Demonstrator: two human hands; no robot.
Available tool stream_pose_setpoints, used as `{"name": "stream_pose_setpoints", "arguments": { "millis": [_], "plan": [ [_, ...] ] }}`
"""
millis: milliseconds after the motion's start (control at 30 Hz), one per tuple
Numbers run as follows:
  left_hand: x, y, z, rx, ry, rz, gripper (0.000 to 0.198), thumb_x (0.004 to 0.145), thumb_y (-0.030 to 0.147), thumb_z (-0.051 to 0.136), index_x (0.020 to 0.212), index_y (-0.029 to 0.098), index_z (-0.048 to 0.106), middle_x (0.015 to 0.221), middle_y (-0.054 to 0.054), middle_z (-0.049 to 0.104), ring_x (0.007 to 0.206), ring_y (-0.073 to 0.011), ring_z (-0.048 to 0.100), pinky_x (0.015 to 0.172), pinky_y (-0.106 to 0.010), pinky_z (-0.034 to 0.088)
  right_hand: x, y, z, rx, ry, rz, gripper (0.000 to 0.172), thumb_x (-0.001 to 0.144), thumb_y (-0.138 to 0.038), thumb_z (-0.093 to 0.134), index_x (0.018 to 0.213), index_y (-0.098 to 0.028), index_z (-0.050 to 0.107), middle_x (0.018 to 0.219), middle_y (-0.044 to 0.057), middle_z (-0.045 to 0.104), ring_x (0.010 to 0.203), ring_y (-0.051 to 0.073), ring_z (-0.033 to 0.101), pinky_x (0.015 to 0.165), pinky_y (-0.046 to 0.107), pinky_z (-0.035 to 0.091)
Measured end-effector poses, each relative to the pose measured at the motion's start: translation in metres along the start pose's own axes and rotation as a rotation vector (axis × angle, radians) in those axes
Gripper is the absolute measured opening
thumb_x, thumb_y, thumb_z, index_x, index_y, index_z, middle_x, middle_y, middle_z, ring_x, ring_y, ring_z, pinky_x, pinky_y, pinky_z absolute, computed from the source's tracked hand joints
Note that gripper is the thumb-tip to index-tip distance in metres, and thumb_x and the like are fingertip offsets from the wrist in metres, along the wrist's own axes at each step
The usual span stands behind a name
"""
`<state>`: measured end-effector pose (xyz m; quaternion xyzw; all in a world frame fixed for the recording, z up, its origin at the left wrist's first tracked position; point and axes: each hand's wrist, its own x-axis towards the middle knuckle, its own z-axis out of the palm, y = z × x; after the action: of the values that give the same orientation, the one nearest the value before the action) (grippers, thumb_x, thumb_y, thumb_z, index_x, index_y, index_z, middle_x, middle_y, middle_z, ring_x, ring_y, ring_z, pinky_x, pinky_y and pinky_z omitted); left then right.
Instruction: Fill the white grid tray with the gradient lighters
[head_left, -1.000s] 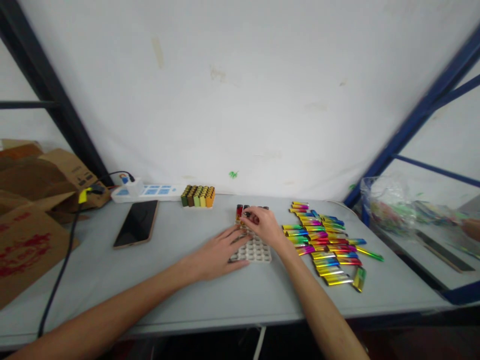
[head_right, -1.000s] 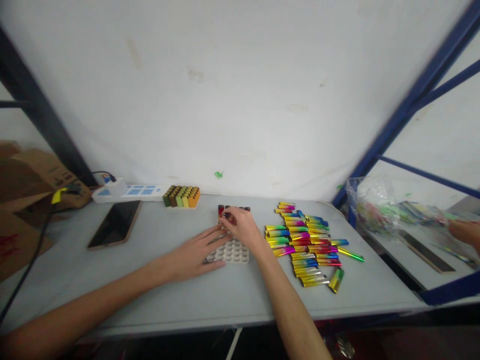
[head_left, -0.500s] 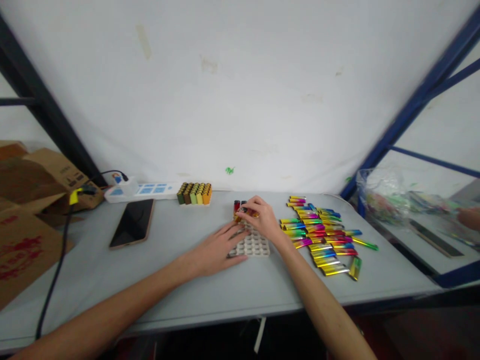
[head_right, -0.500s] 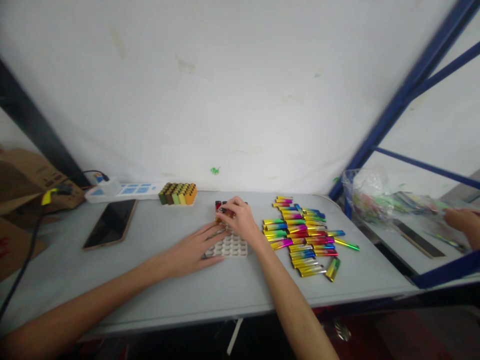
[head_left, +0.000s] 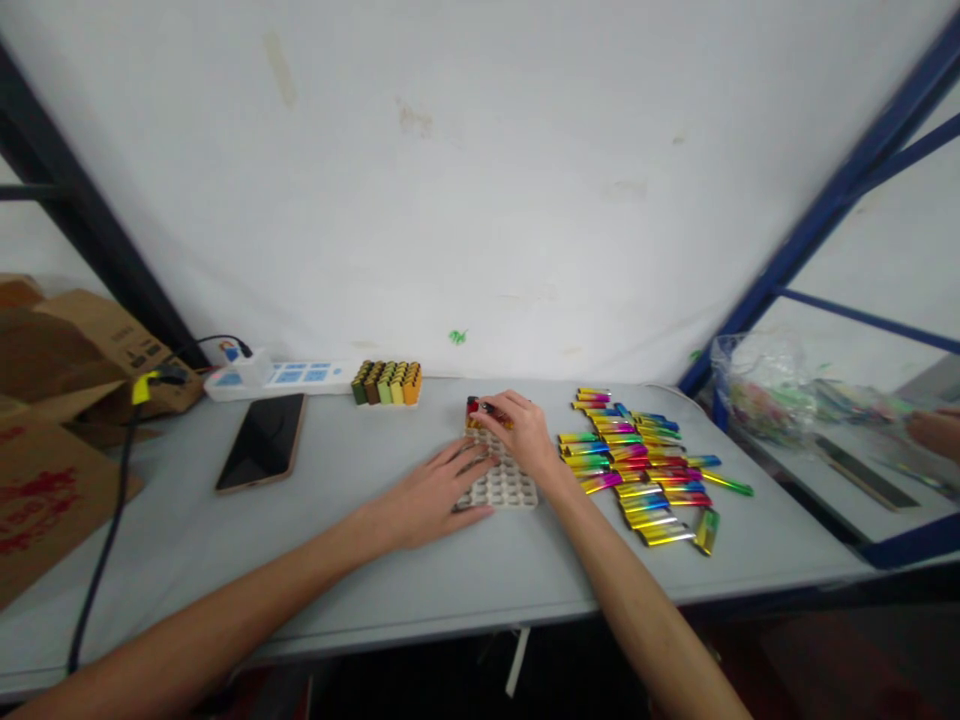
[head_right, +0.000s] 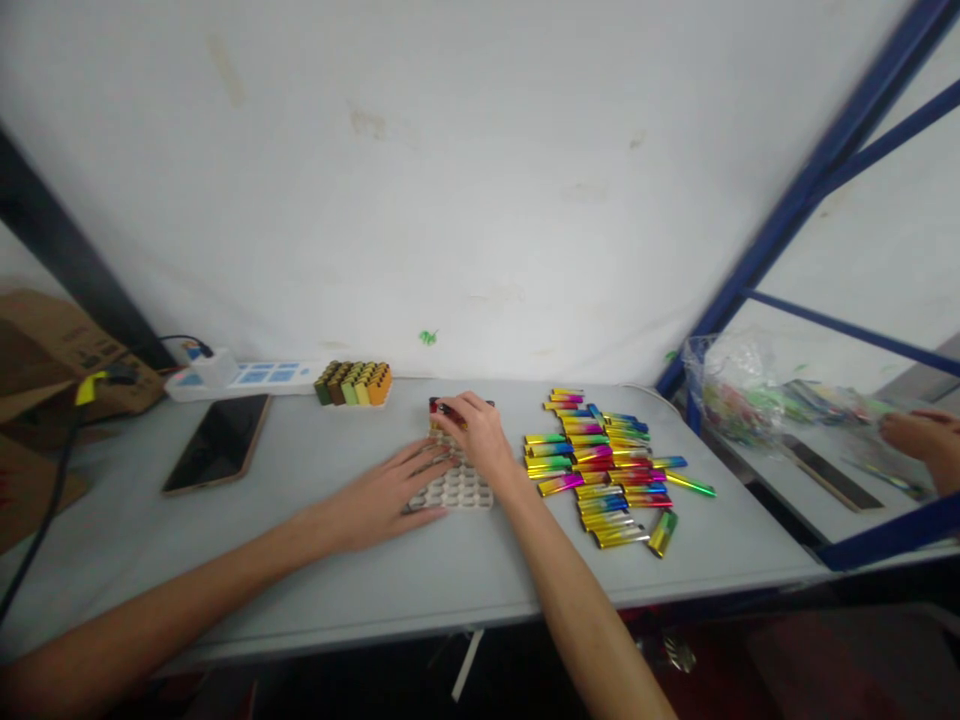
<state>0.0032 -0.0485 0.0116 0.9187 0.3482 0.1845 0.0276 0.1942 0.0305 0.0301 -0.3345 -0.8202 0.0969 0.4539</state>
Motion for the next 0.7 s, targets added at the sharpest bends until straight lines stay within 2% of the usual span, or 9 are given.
{"name": "stream_pose_setpoints", "arguments": {
  "millis": [167, 300, 500, 700],
  "plan": [
    [0.000, 0.001, 0.000, 0.009, -0.013, -0.001, 0.060, 0.099, 0.052, 0.053, 0.149, 0.021, 0.043, 0.151, -0.010, 0.048, 0.145, -0.0305, 0.034, 0.121, -0.048, 0.031, 0.000, 0.004, -0.001, 0.046, 0.024, 0.048, 0.022, 0.094, -0.032, 0.065, 0.112, -0.020, 0.068, 0.099, 0.007, 0.073, 0.085, 0.017, 0.069, 0.083, 0.029, 0.055],
    [-0.001, 0.002, 0.000, -0.006, 0.006, 0.000, 0.059, 0.099, 0.052, 0.053, 0.149, 0.022, 0.043, 0.151, -0.010, 0.048, 0.145, -0.0303, 0.035, 0.121, -0.049, 0.032, 0.001, 0.004, -0.003, 0.073, -0.013, 0.057, 0.024, 0.093, -0.030, 0.063, 0.114, -0.020, 0.064, 0.100, 0.005, 0.073, 0.084, 0.017, 0.070, 0.083, 0.030, 0.055],
    [-0.002, 0.003, 0.001, -0.003, 0.013, 0.002, 0.058, 0.100, 0.055, 0.049, 0.148, 0.022, 0.043, 0.151, -0.010, 0.048, 0.145, -0.0299, 0.035, 0.121, -0.048, 0.031, 0.001, -0.002, -0.007, 0.001, -0.072, -0.004, 0.029, 0.090, -0.019, 0.059, 0.118, -0.021, 0.064, 0.112, 0.007, 0.072, 0.101, 0.020, 0.065, 0.095, 0.035, 0.051],
    [-0.002, 0.003, 0.001, 0.019, -0.002, -0.002, 0.059, 0.100, 0.052, 0.050, 0.150, 0.022, 0.042, 0.152, -0.010, 0.047, 0.145, -0.0296, 0.035, 0.122, -0.047, 0.029, 0.001, -0.003, -0.014, 0.011, -0.099, 0.008, 0.034, 0.091, -0.016, 0.056, 0.123, -0.022, 0.064, 0.116, 0.006, 0.072, 0.105, 0.019, 0.066, 0.096, 0.034, 0.052]
  ]
}}
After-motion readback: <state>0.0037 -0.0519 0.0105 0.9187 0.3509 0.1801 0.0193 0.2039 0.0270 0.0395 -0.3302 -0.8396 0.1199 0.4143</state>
